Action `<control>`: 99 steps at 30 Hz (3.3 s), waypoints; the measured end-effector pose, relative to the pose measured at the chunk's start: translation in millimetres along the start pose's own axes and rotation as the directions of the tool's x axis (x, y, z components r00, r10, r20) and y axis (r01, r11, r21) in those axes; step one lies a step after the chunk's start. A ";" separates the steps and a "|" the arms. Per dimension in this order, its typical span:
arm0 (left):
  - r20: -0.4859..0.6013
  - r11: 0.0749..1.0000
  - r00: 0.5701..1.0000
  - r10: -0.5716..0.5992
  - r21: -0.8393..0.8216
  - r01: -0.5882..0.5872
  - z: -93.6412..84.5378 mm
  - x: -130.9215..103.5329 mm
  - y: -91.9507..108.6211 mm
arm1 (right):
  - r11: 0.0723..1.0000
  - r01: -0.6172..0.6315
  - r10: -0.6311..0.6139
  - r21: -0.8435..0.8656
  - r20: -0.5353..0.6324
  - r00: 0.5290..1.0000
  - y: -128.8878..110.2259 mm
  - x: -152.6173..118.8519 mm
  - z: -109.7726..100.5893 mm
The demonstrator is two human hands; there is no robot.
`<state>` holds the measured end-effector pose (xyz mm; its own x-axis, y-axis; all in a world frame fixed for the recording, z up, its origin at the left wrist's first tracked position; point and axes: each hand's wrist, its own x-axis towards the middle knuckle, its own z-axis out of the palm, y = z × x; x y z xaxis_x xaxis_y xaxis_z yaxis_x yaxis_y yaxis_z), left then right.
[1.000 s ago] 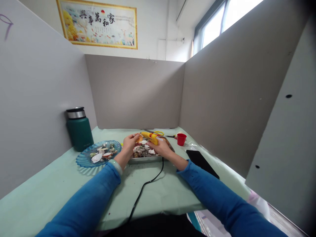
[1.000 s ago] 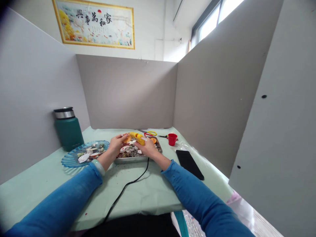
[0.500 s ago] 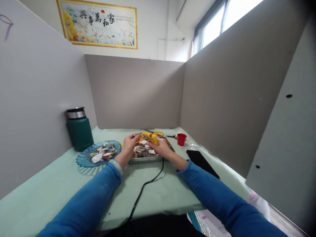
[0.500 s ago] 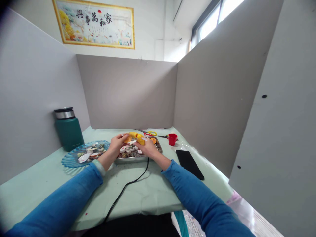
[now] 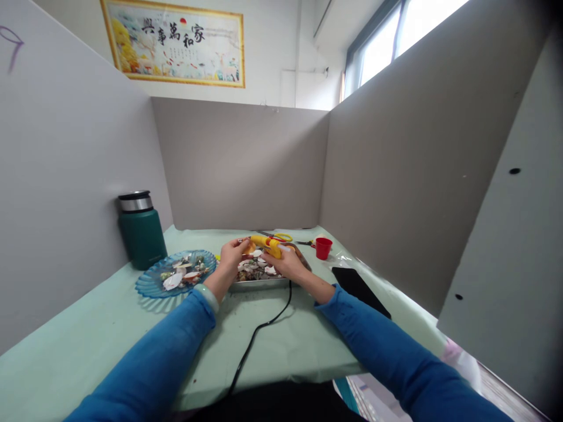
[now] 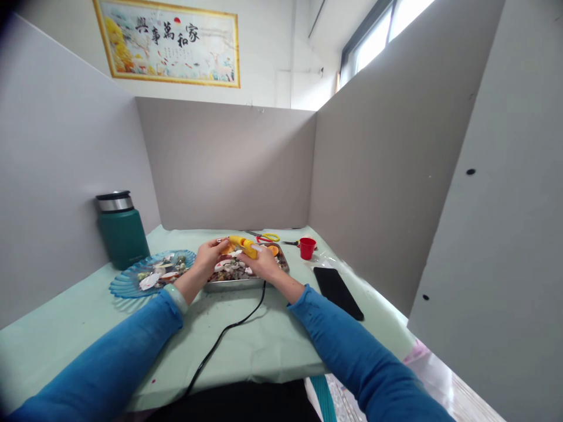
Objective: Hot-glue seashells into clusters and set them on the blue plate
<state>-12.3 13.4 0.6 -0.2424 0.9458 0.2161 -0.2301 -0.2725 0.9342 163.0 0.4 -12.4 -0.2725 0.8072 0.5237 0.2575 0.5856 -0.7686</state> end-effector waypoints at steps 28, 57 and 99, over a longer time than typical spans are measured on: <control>-0.031 0.999 0.999 0.031 0.008 -0.031 0.0 -0.4 -0.1 | 1.000 0.004 -0.004 0.009 -0.004 1.000 0.6 0.7 -0.9; -0.021 0.995 0.995 0.101 0.026 -0.101 1.8 -2.0 2.4 | 0.999 0.047 -0.048 -0.007 -0.043 0.998 5.1 1.3 2.4; -0.021 0.999 0.999 0.047 -0.007 -0.047 0.8 -4.6 4.1 | 0.992 0.091 -0.095 -0.092 -0.041 0.995 5.7 0.8 1.2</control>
<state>-11.4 8.1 3.6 -0.2724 0.9280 0.2542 -0.2247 -0.3183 0.9210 163.1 4.3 -16.8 -0.2572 0.7502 0.6092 0.3158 0.6610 -0.6807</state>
